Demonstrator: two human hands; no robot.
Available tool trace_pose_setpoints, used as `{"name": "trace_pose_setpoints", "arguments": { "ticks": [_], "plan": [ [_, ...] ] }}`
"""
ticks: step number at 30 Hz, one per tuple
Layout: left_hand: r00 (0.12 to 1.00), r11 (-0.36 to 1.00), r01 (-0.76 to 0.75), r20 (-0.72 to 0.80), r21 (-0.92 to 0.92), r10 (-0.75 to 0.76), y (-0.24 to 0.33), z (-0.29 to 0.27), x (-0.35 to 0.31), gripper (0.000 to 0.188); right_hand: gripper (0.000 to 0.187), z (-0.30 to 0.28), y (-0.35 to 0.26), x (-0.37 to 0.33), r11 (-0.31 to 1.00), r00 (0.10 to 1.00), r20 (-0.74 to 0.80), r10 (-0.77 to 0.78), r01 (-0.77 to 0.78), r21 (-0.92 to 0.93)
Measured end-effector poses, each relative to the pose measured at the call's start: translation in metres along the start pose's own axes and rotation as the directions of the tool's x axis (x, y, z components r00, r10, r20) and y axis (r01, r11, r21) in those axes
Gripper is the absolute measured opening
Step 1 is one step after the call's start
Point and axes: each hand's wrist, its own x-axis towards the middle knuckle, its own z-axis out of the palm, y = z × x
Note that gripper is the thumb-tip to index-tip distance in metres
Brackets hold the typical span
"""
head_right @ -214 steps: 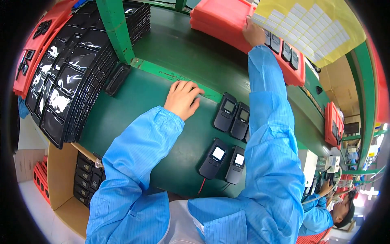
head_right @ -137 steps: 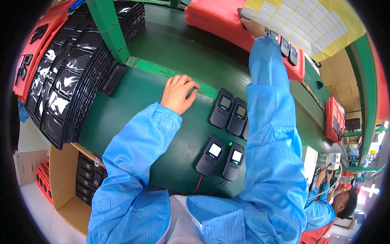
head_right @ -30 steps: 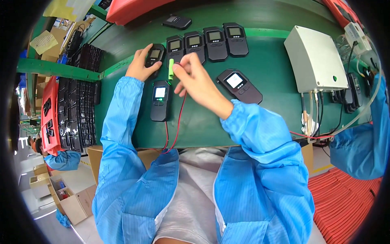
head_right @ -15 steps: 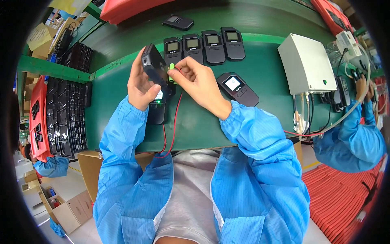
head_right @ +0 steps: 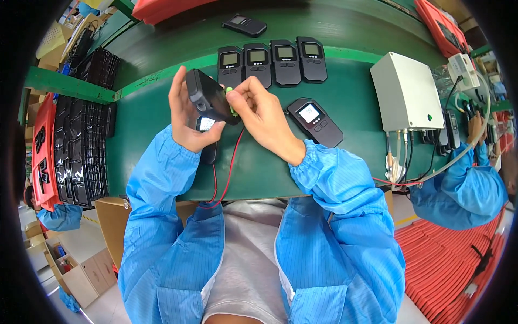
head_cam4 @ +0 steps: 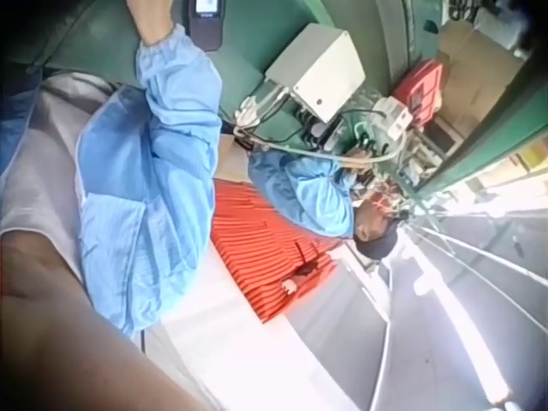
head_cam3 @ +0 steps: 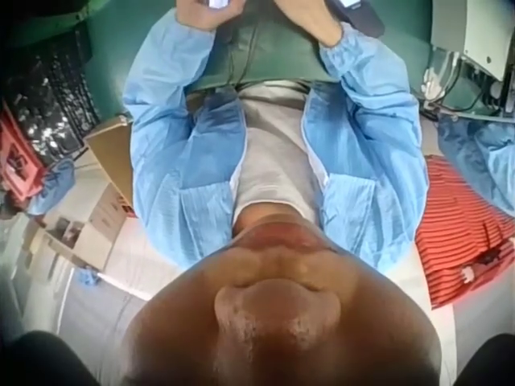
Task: Testing handheld electronic devices by connecting them to a power source, checking functionality, and sorting them into storage boxes.
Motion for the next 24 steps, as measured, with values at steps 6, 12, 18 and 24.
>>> {"name": "trace_pose_setpoints", "arguments": {
  "ticks": [6, 12, 18, 24],
  "plan": [
    [0.996, 0.996, 0.073, 0.058, -0.052, -0.070, 0.003, -0.016, 0.005, 0.108, 0.046, -0.008, -0.016, 0.002, 0.698, 0.910, 0.224, -0.349, 0.412, -0.585],
    [0.991, 0.997, -0.058, 0.117, -0.043, 0.063, 0.004, -0.011, 0.001, 0.107, 0.055, -0.009, -0.020, -0.006, 0.753, 0.916, 0.326, -0.235, 0.384, -0.535],
    [0.985, 0.989, 0.150, -0.086, -0.006, -0.150, 0.014, -0.010, 0.006, 0.097, 0.047, 0.000, -0.008, -0.009, 0.840, 0.962, 0.145, -0.232, 0.273, -0.469],
    [0.882, 0.883, 0.463, 0.056, 0.079, -0.467, 0.018, -0.044, 0.017, 0.092, 0.036, -0.008, -0.002, -0.012, 0.945, 0.972, 0.154, -0.179, 0.213, -0.246]
  ]
}}
